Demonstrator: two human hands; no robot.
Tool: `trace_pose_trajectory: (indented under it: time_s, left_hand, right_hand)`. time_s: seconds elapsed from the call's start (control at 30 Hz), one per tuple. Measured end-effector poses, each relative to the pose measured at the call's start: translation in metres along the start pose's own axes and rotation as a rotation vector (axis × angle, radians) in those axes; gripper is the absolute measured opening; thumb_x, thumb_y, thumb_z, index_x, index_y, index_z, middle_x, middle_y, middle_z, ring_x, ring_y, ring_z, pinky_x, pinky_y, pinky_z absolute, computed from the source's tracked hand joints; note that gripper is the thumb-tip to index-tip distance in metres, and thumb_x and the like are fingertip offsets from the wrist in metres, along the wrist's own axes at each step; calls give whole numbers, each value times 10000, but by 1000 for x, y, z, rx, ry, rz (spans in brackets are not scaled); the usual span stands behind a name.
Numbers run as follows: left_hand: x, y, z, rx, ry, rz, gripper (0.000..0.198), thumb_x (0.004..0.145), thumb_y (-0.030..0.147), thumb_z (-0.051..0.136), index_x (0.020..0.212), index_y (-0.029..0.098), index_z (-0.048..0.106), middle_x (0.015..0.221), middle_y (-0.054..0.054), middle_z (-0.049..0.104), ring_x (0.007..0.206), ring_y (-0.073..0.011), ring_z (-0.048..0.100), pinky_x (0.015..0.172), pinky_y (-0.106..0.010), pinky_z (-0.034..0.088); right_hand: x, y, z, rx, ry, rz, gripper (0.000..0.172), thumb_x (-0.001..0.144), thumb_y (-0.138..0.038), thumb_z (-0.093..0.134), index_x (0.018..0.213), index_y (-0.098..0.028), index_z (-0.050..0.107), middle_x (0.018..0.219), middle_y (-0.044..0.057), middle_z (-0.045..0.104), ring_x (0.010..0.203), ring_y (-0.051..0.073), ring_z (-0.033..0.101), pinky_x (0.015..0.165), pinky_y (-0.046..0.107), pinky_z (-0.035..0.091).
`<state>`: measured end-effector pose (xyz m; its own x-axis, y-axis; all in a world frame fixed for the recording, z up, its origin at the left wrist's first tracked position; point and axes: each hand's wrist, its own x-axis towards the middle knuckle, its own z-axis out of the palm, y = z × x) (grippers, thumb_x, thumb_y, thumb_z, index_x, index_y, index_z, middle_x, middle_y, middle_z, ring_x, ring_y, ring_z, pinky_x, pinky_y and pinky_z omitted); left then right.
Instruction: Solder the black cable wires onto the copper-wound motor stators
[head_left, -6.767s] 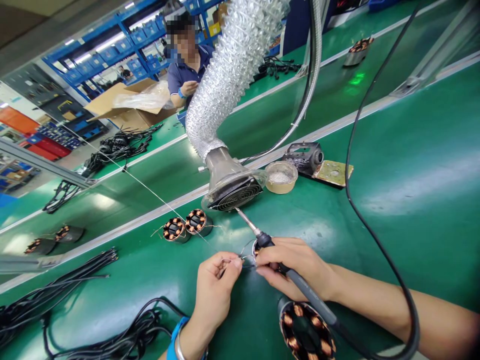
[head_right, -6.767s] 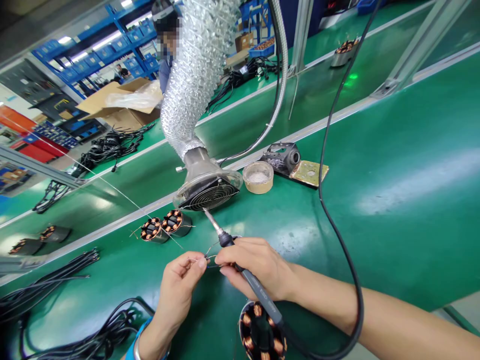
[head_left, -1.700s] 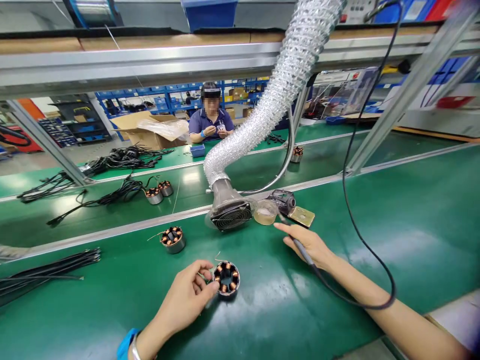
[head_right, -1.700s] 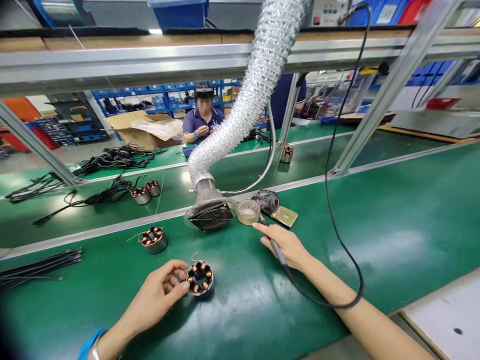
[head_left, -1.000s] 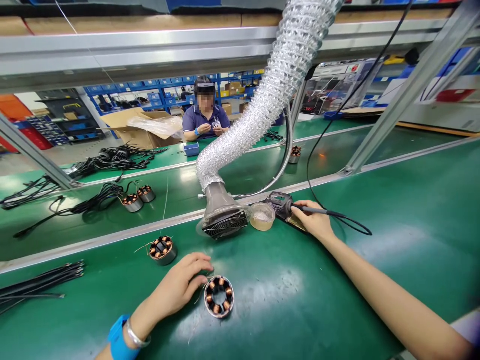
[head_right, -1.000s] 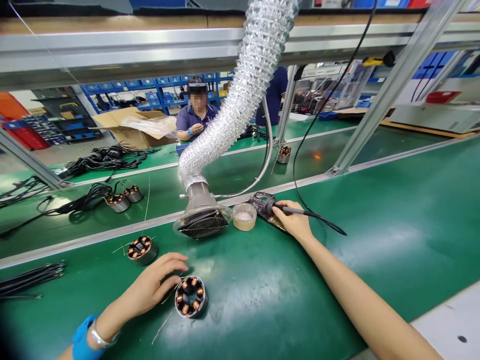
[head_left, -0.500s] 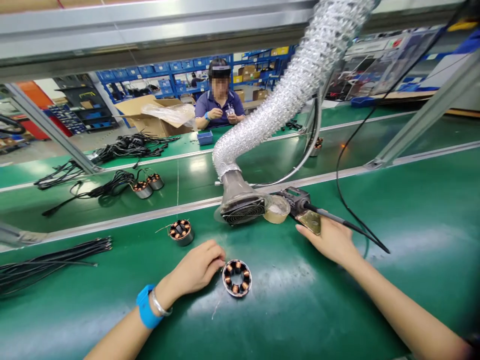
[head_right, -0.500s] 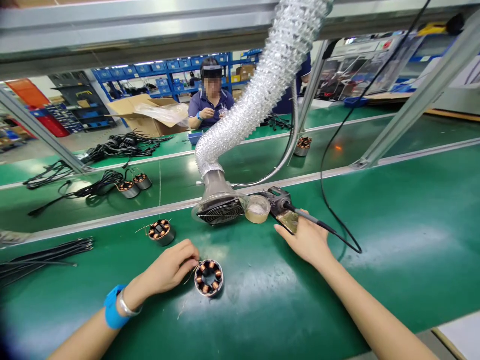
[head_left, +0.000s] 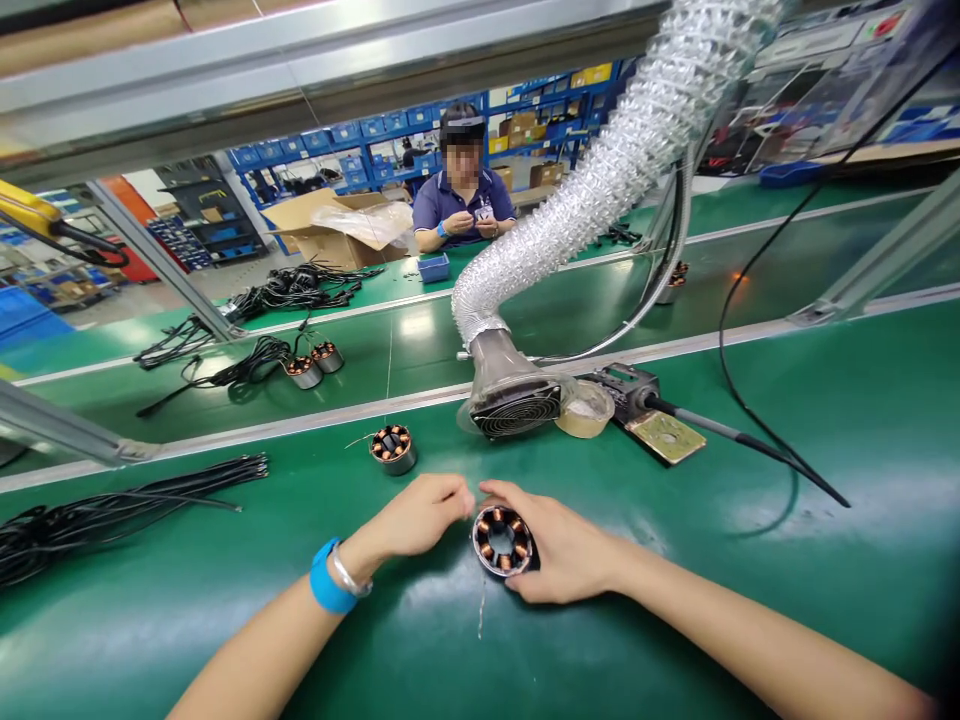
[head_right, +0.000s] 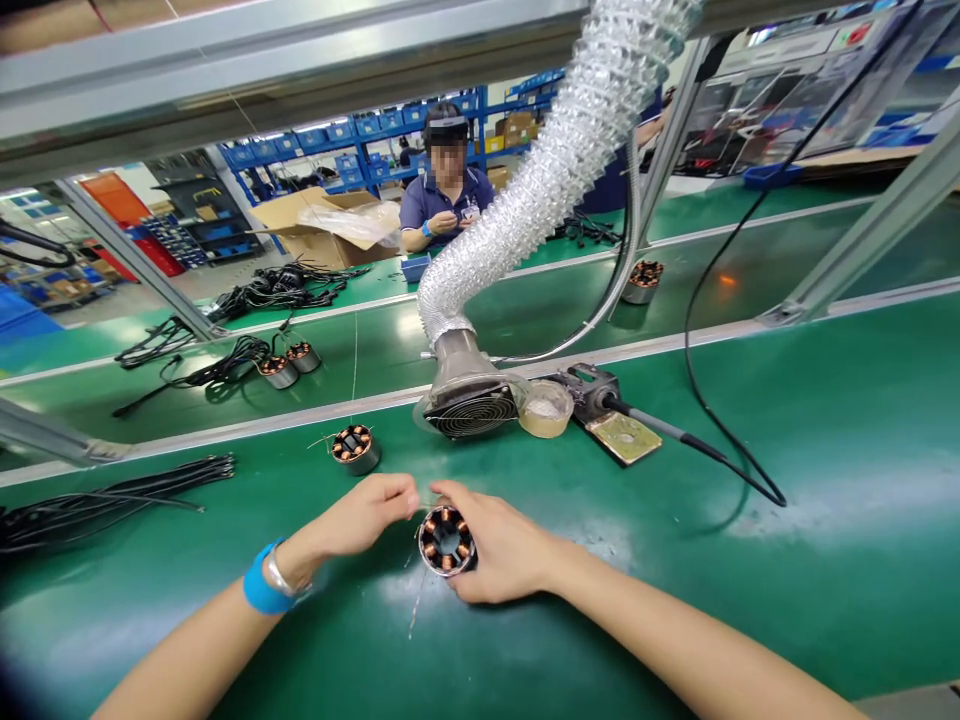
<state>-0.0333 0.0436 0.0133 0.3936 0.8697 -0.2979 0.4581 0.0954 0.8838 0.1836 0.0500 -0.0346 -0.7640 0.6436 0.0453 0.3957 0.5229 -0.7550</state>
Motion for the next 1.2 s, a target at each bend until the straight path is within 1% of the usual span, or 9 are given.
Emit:
trace_pose_trajectory:
  time_s: [0.23,0.4,0.5,0.67,0.77,0.87,0.97,1.07,1.2]
  left_hand:
    - [4,14,18,-185,21,-145,438,846,637,371,709,222,395,634,69,363,455,-77,192,441,-229,189]
    - [-42,8,21,268,162,-34,337,713,463,731,731,185,540,716,24,534,619,-117,401,570,-238,276]
    - [-52,8,22,423,196,54,285,875,377,555,666,185,538,674,5,527,637,-140,437,610,-264,291]
    - [-19,6,20,-213,39,-138,398,809,533,540,634,176,526,599,-3,527,453,-86,307,474,-244,232]
    - [-8,2,21,-359,-30,-216,479,769,647,516,651,183,515,538,36,468,396,-56,165,421,-236,150]
    - [-25,-2,30,-199,-7,-183,474,720,626,652,640,175,532,559,35,480,448,-71,282,455,-228,209]
    - [-56,-5,40,233,68,-63,405,610,491,827,677,176,582,654,15,572,579,-117,450,539,-237,290]
    - [-76,-4,45,503,138,66,173,845,353,641,783,192,632,770,-25,643,688,-163,558,620,-262,365]
    - [-62,-1,49,473,160,70,255,950,276,478,798,190,663,800,-43,676,760,-174,618,696,-259,443]
  right_hand:
    - [-5,1,3,-9,53,-60,834,586,-218,626,1361,-166,320,1142,131,638,980,315,652,828,410,522]
    - [-8,7,10,24,114,-116,861,613,-236,710,1370,-174,306,1259,155,575,1129,326,587,960,452,476]
    - [-7,5,13,9,189,-88,841,574,-343,845,1263,-162,399,1210,161,561,1120,340,551,936,475,477]
    - [-6,-2,15,-14,233,-64,664,566,-226,816,1121,-182,453,1051,108,562,975,293,551,821,424,496]
    - [-8,-2,15,2,234,-54,631,567,-206,789,1104,-187,458,1033,95,562,948,276,550,816,407,492]
    - [-10,0,14,19,250,-68,638,567,-201,765,1127,-198,459,1047,88,563,973,276,551,837,406,490]
    - [-9,0,12,24,254,-59,640,575,-221,767,1136,-200,458,1064,95,564,1005,289,556,849,420,501]
    - [-9,1,14,5,244,-34,614,595,-250,771,1127,-216,468,1082,102,568,1006,299,581,846,443,529]
    - [-17,22,29,-39,297,-86,608,628,-347,790,1156,-325,488,1075,94,609,932,324,648,752,481,590]
